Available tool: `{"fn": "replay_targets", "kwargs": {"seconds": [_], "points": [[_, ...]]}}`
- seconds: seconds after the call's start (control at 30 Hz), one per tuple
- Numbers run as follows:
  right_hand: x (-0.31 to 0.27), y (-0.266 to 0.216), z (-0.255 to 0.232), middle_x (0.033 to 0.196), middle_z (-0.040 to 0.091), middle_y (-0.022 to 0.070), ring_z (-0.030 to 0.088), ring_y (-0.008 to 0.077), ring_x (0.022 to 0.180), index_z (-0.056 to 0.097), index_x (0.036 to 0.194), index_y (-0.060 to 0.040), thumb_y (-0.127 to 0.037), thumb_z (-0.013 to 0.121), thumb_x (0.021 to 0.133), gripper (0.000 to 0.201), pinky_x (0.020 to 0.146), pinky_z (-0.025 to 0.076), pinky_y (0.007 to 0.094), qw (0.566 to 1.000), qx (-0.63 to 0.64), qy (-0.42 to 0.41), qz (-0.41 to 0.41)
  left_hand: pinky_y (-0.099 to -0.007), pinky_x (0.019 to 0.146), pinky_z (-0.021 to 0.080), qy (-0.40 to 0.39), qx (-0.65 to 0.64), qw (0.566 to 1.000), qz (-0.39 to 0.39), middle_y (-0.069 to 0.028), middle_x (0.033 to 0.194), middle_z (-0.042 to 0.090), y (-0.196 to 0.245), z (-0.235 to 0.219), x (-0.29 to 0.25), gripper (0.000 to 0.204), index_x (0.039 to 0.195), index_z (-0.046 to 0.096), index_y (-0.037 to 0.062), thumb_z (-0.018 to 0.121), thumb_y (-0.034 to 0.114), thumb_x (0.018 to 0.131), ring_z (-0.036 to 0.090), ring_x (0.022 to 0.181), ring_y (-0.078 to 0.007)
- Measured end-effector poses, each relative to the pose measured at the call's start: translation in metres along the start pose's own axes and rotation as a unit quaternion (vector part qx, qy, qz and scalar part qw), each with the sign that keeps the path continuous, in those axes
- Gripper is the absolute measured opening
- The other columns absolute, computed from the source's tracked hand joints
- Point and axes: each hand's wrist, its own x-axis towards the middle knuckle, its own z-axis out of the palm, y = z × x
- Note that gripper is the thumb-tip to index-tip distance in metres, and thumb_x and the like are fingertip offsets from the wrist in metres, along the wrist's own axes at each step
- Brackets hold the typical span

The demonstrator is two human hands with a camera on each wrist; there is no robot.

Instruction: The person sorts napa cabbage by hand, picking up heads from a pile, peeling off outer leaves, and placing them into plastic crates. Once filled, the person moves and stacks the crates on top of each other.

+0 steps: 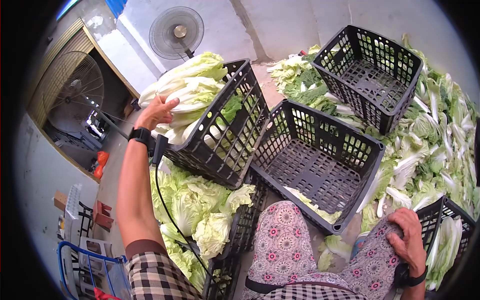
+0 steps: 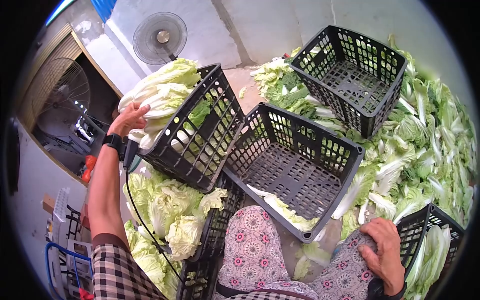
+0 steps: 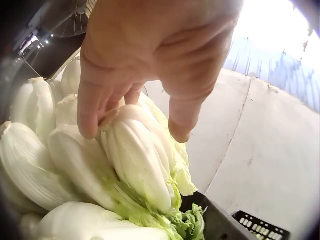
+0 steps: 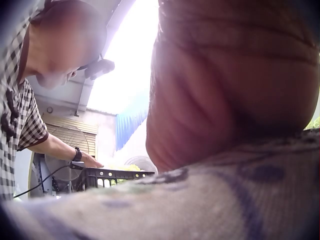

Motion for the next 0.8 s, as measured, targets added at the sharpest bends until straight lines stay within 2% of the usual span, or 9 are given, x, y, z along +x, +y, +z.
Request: {"fn": "replay_targets", "kwargs": {"seconds": [0.03,0.13,0.27,0.37,0.47,0.5,0.6,0.67,0.8], "points": [[0.000,-0.001,-0.001,0.087,0.059,0.0140,0.054,0.0343,0.090,0.059,0.091,-0.0008,-0.020,0.066,0.062,0.036,0.084,0.040,0.0422,1.000,0.001,0.002,0.003,-0.0252,0.050,0.047,0.048,-0.027,0.998,0.018,-0.0052,0.074,0.054,0.000,0.010,0.001,0.053,0.104,0.052,0.0009,0.070,0.044,0.079,0.053,0.059,-0.0140],[-0.002,-0.002,-0.002,0.087,0.059,0.0139,0.054,0.0340,0.090,0.059,0.091,-0.0009,-0.019,0.066,0.062,0.035,0.084,0.040,0.0419,1.000,-0.002,0.014,0.002,-0.0270,0.045,0.044,0.044,0.114,0.992,-0.010,-0.0030,0.067,0.052,0.018,0.017,0.003,0.052,0.104,0.053,0.0007,0.072,0.041,0.078,0.050,0.053,-0.0127],[-0.005,0.001,-0.001,0.088,0.059,0.0141,0.054,0.0338,0.090,0.059,0.091,-0.0008,-0.017,0.066,0.061,0.035,0.084,0.040,0.0413,1.000,-0.011,0.016,-0.004,-0.0267,0.039,0.037,0.083,0.040,0.993,0.074,-0.0052,0.071,0.056,0.006,0.024,0.017,0.051,0.106,0.053,-0.0013,0.075,0.033,0.075,0.049,0.049,-0.0125],[-0.004,0.001,-0.003,0.088,0.059,0.0146,0.054,0.0339,0.091,0.059,0.091,-0.0006,-0.016,0.066,0.061,0.034,0.084,0.040,0.0407,1.000,-0.003,0.018,-0.005,-0.0276,0.044,0.040,0.005,0.053,0.997,0.061,-0.0082,0.079,0.058,0.016,0.014,0.006,0.057,0.109,0.051,-0.0026,0.076,0.031,0.071,0.055,0.061,-0.0145],[-0.004,0.005,-0.003,0.088,0.058,0.0151,0.054,0.0342,0.090,0.059,0.091,-0.0006,-0.015,0.066,0.061,0.034,0.085,0.040,0.0401,1.000,-0.002,0.013,-0.017,-0.0296,0.051,0.044,0.228,0.029,0.969,0.095,-0.0112,0.087,0.059,0.030,0.030,-0.021,0.066,0.113,0.047,-0.0033,0.077,0.033,0.067,0.057,0.072,-0.0168],[-0.006,0.005,-0.004,0.088,0.058,0.0151,0.054,0.0341,0.090,0.059,0.091,-0.0007,-0.014,0.066,0.061,0.034,0.085,0.040,0.0401,1.000,-0.002,0.013,-0.015,-0.0313,0.055,0.045,0.220,-0.033,0.967,0.121,-0.0120,0.091,0.058,0.039,0.030,-0.035,0.075,0.117,0.044,-0.0032,0.077,0.038,0.064,0.057,0.077,-0.0187],[-0.010,0.004,-0.003,0.088,0.058,0.0152,0.054,0.0339,0.090,0.059,0.091,-0.0009,-0.014,0.066,0.061,0.034,0.084,0.040,0.0404,1.000,0.005,0.020,-0.012,-0.0289,0.073,0.049,0.218,-0.108,0.928,0.283,-0.0135,0.097,0.061,0.049,0.017,-0.049,0.066,0.121,0.047,-0.0030,0.077,0.025,0.069,0.059,0.084,-0.0185],[-0.013,0.009,-0.002,0.089,0.058,0.0151,0.054,0.0338,0.090,0.059,0.091,-0.0011,-0.014,0.066,0.061,0.034,0.084,0.040,0.0407,0.999,0.009,0.029,-0.016,-0.0272,0.081,0.049,0.232,-0.132,0.897,0.351,-0.0144,0.100,0.062,0.072,0.014,-0.075,0.057,0.121,0.050,-0.0019,0.074,0.017,0.073,0.060,0.088,-0.0177],[-0.017,0.011,-0.003,0.091,0.058,0.0157,0.054,0.0345,0.091,0.059,0.093,-0.0010,-0.013,0.067,0.061,0.035,0.086,0.041,0.0406,0.999,0.013,0.038,-0.031,-0.0282,0.081,0.051,0.271,-0.157,0.846,0.432,-0.0125,0.103,0.062,0.114,0.017,-0.132,0.060,0.125,0.049,-0.0004,0.076,0.021,0.075,0.061,0.090,-0.0179]]}}
